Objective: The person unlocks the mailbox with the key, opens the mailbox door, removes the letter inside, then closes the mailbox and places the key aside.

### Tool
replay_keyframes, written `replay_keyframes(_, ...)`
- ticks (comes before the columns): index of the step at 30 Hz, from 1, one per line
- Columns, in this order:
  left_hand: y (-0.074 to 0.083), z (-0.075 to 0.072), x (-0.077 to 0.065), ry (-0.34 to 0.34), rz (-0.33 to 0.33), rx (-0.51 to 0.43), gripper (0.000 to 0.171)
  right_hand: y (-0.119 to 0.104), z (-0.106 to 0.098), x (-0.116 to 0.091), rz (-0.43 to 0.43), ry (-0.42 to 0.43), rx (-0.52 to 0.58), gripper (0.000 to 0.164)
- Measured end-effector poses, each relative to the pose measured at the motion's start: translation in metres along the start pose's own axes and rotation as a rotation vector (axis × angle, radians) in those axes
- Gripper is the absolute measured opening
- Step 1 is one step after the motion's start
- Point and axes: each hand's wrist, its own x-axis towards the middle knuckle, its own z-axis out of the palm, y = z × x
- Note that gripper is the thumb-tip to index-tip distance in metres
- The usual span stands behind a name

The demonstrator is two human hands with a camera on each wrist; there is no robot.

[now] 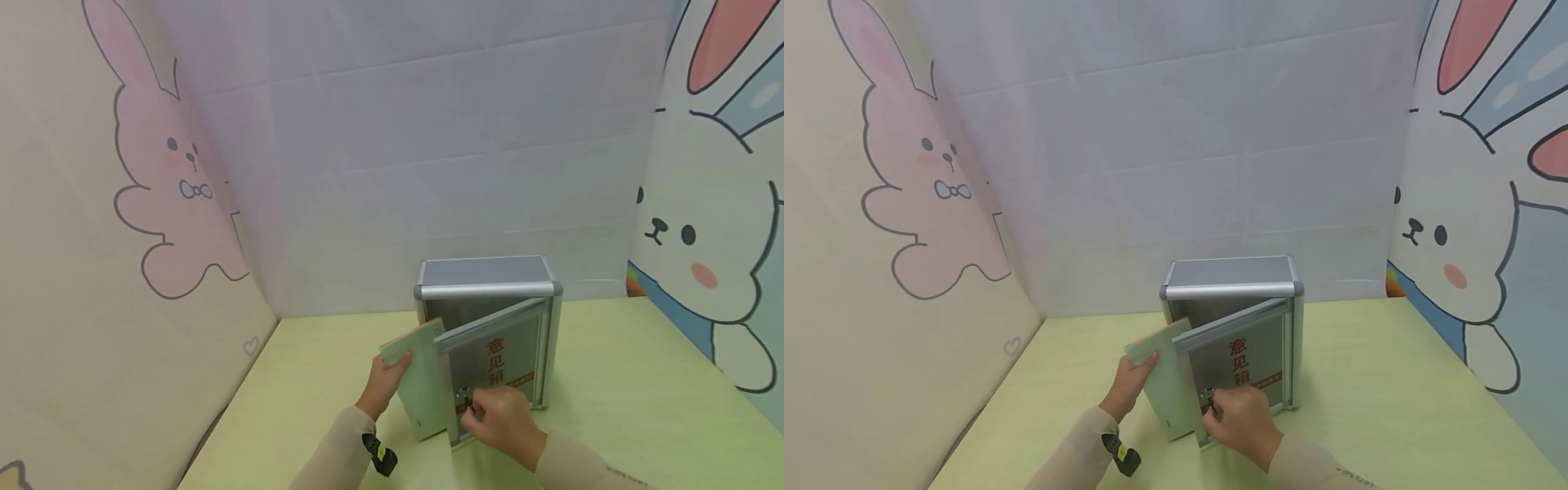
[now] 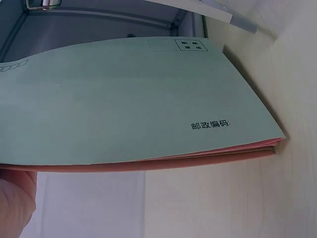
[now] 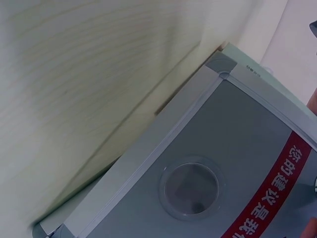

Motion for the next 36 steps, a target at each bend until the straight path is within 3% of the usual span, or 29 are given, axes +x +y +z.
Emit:
replay_keyframes(23,-0.001,-0.016,-0.009,-0.002,-0.013,0.019,0.044,0.0,0.001,0.0,-0.013,0.013,-0.018,0.026)
replay_keyframes(36,-0.007,-0.025,-0.008,-0.037,-0.042,-0.063,0.049,0.0,0.001,0.001,-0.017,0.013,-0.023,0.025)
